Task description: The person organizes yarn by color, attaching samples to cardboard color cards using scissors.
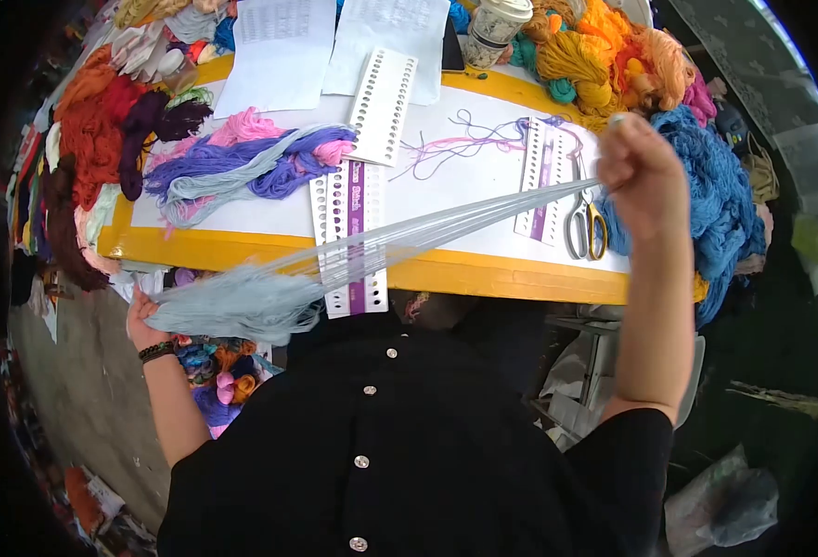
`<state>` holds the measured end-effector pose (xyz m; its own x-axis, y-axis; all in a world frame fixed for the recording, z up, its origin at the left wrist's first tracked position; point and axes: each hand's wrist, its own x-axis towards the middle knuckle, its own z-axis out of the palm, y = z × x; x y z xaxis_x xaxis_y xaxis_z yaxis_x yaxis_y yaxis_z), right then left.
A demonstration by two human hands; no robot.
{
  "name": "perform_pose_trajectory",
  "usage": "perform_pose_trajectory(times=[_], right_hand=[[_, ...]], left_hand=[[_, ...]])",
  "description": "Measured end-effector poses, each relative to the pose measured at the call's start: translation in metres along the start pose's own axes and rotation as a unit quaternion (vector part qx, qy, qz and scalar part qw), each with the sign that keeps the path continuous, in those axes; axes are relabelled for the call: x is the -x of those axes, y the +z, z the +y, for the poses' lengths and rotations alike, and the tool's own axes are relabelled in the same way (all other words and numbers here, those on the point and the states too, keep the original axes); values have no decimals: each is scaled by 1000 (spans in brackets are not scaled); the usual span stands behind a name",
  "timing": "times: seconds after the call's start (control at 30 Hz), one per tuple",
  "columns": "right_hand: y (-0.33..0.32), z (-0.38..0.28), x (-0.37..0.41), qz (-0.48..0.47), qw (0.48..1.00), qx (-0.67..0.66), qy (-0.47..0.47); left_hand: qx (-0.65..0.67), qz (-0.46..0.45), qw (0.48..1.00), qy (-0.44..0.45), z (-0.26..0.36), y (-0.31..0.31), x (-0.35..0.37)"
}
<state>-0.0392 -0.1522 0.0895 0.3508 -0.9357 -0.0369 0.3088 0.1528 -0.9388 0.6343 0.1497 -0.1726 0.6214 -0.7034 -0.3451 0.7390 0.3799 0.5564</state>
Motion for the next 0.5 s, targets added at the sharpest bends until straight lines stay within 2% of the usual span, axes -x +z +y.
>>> perform_pose_trajectory(times=[0.03, 0.07, 0.1, 0.13, 0.17, 0.2, 0.27, 0.3, 0.37, 0.43, 0.47, 0.5], right_hand=[[-23, -13, -5, 60, 995, 77, -28], [-46, -31, -9, 118, 981, 135, -74], [-61, -48, -9, 231, 940, 213, -134], [-90, -66, -9, 294, 902, 260, -181], [-94, -72, -15, 379, 807, 371, -258], [-89, -74, -19, 450, 686, 470, -326], [-55, -53, -24, 356, 727, 492, -321], [-29, -25, -32, 291, 770, 496, -276], [29, 61, -50, 132, 849, 502, -103], [81, 138, -59, -24, 874, 485, 8], [100, 165, -65, -74, 864, 497, 21], [110, 191, -70, -101, 884, 456, 0]], left_hand=[[-2, 48, 998, 27, 5, -8, -2], [-66, 116, 988, 81, 4, 3, 4], [-68, 118, 988, 80, 3, 15, 11], [-115, 122, 981, 94, 2, 25, 17], [-163, 127, 973, 107, -2, 32, 19], [-181, 109, 974, 85, -12, 42, 20], [-168, -26, 984, -49, -39, 82, 37], [-119, -67, 983, -124, -60, 106, 44], [-125, -156, 954, -224, -103, 143, 48], [-121, -210, 919, -312, -143, 202, 59], [-150, -225, 909, -319, -162, 226, 61], [-178, -238, 898, -325, -178, 245, 60]])
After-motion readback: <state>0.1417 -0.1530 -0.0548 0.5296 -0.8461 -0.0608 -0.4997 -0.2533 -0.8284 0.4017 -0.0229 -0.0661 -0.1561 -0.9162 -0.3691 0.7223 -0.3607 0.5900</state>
